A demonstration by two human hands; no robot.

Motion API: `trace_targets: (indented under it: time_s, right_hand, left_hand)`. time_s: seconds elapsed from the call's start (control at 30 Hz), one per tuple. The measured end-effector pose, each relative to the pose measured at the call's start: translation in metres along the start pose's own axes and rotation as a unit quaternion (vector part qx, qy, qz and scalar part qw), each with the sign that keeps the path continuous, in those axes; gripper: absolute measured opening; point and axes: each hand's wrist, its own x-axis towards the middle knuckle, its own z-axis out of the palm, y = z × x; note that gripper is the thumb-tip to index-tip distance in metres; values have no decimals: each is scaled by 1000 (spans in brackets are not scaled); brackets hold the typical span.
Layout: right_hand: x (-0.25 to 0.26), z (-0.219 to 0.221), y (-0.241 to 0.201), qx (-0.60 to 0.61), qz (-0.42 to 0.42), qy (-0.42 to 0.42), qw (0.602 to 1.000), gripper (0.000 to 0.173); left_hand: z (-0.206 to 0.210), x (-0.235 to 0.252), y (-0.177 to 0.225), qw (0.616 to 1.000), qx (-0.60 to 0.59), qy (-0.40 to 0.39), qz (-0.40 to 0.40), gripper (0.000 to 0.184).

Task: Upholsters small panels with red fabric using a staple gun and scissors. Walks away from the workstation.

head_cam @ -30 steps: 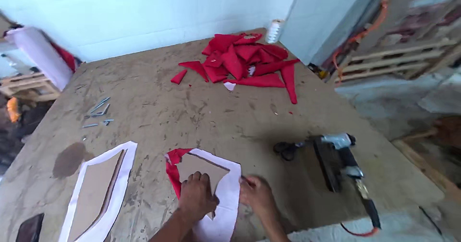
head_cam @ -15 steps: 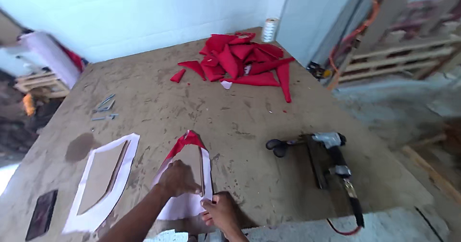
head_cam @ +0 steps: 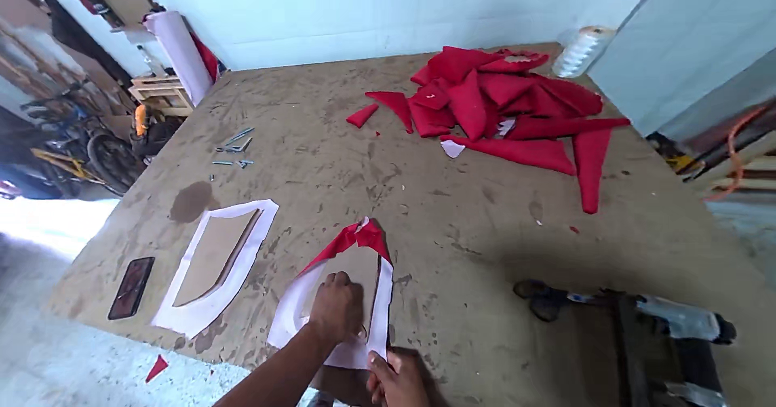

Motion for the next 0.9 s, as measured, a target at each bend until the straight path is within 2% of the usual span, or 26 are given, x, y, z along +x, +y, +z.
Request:
trace_targets:
  time_s: [0.2,0.3,0.4,0.47,0.57,0.63,0.7,0.77,0.8,0.87,0.9]
  right_hand:
    - [9,8,-18,40,-32,-21,998,29]
    - [11,9,-38,62,-11,-41,997,27]
    - [16,13,-55,41,30,-49,998,27]
    - [25,14,-66,-18,35,-39,998,30]
    - [47,16,-80,-188,23,-8,982,38]
    - [59,20,-88,-290,32,2,956,40]
    - [65,23,-95,-341,48,8,939,40]
    - [68,20,-96,-329,37,11,943,38]
    - [66,16,-94,-288,9,10,958,36]
    - [51,-5,-88,-150,-79,19,985,30]
    - [39,-29,-86,-99,-122,52,986,31]
  left_hand:
    - [6,3,-2,1000,16,10,-1,31]
    - [0,6,-14,998,-14,-42,49,34]
    - [-11,11,-30,991,-24,-101,86,44]
    - [-14,12,-35,987,-20,-123,106,57]
    - [-12,7,-34,988,-2,-114,104,85]
    - [-1,0,-32,995,8,-61,83,87]
    - [7,-2,-29,998,3,-10,68,74]
    - [12,0,-27,998,1,18,66,58]
    - [14,0,-26,998,-2,24,62,52]
    - [15,0,-26,998,-15,26,51,57]
    - [11,1,-26,998,-22,25,48,61]
